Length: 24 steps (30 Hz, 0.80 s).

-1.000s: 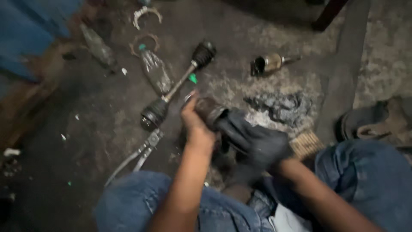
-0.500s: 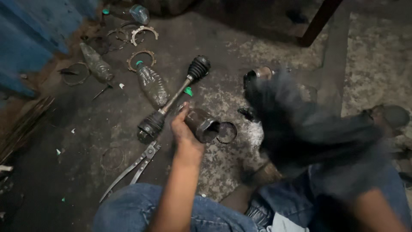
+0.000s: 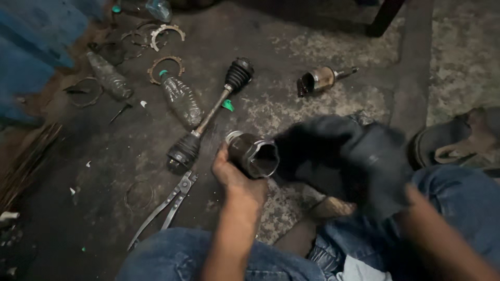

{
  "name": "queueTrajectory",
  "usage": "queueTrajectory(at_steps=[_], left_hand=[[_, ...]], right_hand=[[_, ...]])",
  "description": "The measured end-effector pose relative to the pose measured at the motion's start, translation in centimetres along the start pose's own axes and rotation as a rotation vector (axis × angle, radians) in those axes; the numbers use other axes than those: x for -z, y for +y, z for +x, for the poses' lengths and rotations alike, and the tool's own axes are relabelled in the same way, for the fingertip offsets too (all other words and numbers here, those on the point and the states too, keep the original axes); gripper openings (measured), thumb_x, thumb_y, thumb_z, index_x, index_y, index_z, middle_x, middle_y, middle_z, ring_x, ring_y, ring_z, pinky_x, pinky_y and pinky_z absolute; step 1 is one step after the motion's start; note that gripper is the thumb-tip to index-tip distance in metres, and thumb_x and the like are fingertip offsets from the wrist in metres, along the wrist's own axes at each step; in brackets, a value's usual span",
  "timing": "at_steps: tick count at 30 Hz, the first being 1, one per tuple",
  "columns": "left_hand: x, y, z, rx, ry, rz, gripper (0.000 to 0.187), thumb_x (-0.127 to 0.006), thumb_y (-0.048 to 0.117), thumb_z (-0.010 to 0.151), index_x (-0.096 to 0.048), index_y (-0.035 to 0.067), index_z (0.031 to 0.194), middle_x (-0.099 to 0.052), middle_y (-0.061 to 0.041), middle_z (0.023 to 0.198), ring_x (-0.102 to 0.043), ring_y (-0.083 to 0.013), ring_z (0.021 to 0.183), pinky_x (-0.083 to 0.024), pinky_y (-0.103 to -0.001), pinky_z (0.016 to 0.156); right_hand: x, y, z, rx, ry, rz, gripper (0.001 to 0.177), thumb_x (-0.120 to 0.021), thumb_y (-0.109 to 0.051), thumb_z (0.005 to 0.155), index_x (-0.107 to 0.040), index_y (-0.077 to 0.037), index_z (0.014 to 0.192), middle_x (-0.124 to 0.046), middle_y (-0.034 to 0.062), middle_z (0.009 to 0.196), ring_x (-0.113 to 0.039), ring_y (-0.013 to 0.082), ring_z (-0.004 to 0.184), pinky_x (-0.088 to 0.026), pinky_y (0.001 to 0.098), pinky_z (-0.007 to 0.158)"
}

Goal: The person sits on the floor and cleans a cylindrical metal part using a dark cloth. They wipe the exterior and interior surfaces repeatedly, then handle small metal springs and a ring, placing them on the floor among other disassembled parts.

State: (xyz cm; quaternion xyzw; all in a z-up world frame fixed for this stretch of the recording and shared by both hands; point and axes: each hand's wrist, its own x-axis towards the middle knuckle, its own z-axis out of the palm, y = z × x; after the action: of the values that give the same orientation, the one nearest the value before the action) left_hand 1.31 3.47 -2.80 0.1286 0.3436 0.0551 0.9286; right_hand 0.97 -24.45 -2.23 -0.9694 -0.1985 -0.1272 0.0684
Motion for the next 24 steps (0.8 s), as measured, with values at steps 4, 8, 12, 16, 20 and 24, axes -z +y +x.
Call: queueTrajectory(at_steps=[4, 8, 12, 16, 20, 24], left_hand=[[-0.3, -0.3, 0.9, 0.021, -0.033, -0.024, 0.036, -0.051, 0.040, 0.094, -0.067, 0.009, 0.101, -0.070, -0.011, 0.095, -0.068, -0.0299, 0.086, -0.057, -0.045, 0.082], [0.6, -0.7, 1.6, 0.083, 0.021, 0.086, 0.035, -0.055, 0.042, 0.089, -0.068, 0.011, 0.097, -0.070, -0.009, 0.093, -0.068, -0.0282, 0.085, -0.057, -0.045, 0.081], [1.0, -1.9, 2.1, 0.009, 0.132, 0.120, 0.032, -0.065, 0.032, 0.087, -0.067, 0.007, 0.107, -0.070, -0.010, 0.102, -0.068, -0.0287, 0.091, -0.056, -0.043, 0.085], [0.5, -2.4, 1.6, -0.299, 0.066, 0.282, 0.042, -0.065, 0.014, 0.083, -0.052, 0.019, 0.123, -0.060, -0.006, 0.112, -0.062, -0.0237, 0.100, -0.054, -0.046, 0.086], [0.5, -2.2, 0.8, -0.338, -0.039, 0.328, 0.049, -0.066, 0.008, 0.082, -0.051, 0.020, 0.127, -0.058, -0.007, 0.112, -0.062, -0.0242, 0.099, -0.054, -0.045, 0.085], [0.3, -2.5, 0.7, -0.380, -0.185, 0.259, 0.043, -0.071, 0.010, 0.084, -0.052, 0.016, 0.123, -0.060, -0.010, 0.103, -0.063, -0.0278, 0.093, -0.056, -0.049, 0.085]], right_hand=[[-1.1, -1.9, -2.3, 0.409, 0.016, 0.287, 0.031, -0.072, -0.030, 0.076, -0.071, -0.013, 0.101, -0.071, 0.0137, 0.101, -0.067, 0.0359, 0.094, -0.052, 0.0484, 0.080], [-1.1, -6.5, -1.1, 0.404, -0.310, 0.508, 0.019, -0.071, -0.027, 0.077, -0.074, -0.016, 0.092, -0.075, 0.0085, 0.095, -0.069, 0.0337, 0.088, -0.055, 0.0471, 0.076], [0.8, -10.1, 2.1, 0.432, -0.210, 0.539, 0.023, -0.066, -0.021, 0.073, -0.070, -0.011, 0.093, -0.072, 0.0140, 0.092, -0.069, 0.0379, 0.086, -0.054, 0.0502, 0.071], [1.7, -10.4, 3.7, 0.334, -0.267, 0.622, 0.025, -0.064, -0.016, 0.074, -0.067, -0.005, 0.096, -0.070, 0.0179, 0.094, -0.068, 0.0413, 0.090, -0.054, 0.0502, 0.075], [-1.5, -8.1, 2.3, 0.314, -0.654, 0.569, 0.030, -0.060, -0.009, 0.080, -0.067, -0.008, 0.108, -0.070, 0.0193, 0.105, -0.067, 0.0402, 0.097, -0.054, 0.0488, 0.078], [-7.7, -5.5, 0.2, 0.211, -0.489, 1.038, 0.034, -0.058, -0.011, 0.087, -0.067, -0.006, 0.119, -0.071, 0.0164, 0.117, -0.066, 0.0316, 0.109, -0.056, 0.0433, 0.091]])
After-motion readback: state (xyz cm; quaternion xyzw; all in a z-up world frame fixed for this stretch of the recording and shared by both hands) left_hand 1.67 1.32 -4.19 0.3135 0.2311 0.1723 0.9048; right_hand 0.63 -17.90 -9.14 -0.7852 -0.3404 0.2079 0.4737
